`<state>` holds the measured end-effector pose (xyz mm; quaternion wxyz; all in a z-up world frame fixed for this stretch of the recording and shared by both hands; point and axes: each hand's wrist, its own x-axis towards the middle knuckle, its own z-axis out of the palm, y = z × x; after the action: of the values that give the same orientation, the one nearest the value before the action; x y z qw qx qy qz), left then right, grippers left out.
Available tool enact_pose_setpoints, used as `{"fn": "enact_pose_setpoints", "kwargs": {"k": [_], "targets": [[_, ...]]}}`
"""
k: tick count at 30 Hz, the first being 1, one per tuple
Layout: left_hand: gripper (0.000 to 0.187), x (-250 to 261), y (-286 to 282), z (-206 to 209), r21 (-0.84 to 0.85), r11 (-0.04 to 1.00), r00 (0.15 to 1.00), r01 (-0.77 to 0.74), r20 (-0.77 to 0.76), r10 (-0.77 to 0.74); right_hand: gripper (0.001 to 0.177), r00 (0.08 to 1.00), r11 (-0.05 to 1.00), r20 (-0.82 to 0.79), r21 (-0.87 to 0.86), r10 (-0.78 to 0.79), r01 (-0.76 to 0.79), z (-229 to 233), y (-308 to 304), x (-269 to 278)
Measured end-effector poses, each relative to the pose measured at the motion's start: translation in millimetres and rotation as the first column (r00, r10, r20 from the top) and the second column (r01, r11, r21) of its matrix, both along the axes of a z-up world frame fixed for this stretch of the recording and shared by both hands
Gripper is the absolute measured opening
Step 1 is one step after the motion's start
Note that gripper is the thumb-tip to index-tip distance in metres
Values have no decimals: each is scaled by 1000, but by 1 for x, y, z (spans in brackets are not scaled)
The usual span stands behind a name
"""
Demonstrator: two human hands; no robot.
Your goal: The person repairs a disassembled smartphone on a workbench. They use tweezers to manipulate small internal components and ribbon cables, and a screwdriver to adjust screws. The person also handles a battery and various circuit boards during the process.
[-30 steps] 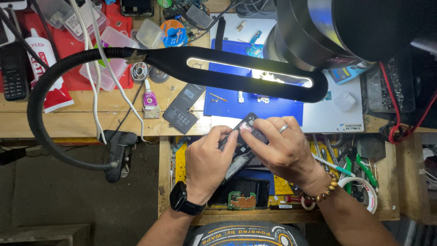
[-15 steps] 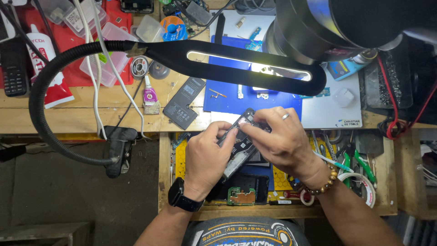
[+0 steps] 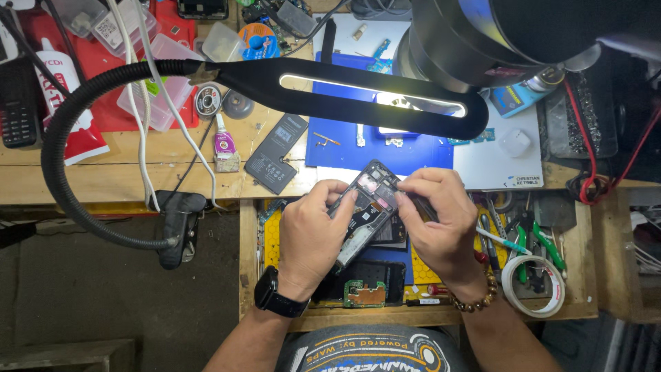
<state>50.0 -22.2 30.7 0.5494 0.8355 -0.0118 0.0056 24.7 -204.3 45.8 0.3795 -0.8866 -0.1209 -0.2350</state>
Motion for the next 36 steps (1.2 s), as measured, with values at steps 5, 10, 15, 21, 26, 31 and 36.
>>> {"fn": "enact_pose_setpoints", "kwargs": {"k": [5,10,15,21,26,31,36], "targets": [[17,-1,0,-2,-37,999,1000,2,-14,-3,48,983,986,-181,163,-13,43,-3,-5,1],[18,-6,0,1,-120,991,998,60,37,-56,64,935,947,-334,321,120,-7,2,-7,12],[19,-14,0,5,-1,991,979,136,151,-135,59,794,883,-534,468,292,-10,10,-10,21],[19,-17,-1,7,75,986,968,152,189,-163,48,706,836,-617,545,347,65,8,-9,21],[19,-17,-1,5,95,983,963,154,207,-171,47,707,835,-616,546,348,64,5,-11,21],[19,-15,-4,7,107,980,965,170,185,-188,46,704,820,-610,568,364,68,4,-14,21],[17,-18,-7,10,89,980,966,179,175,-193,44,694,826,-623,559,361,72,9,-16,17]]}}
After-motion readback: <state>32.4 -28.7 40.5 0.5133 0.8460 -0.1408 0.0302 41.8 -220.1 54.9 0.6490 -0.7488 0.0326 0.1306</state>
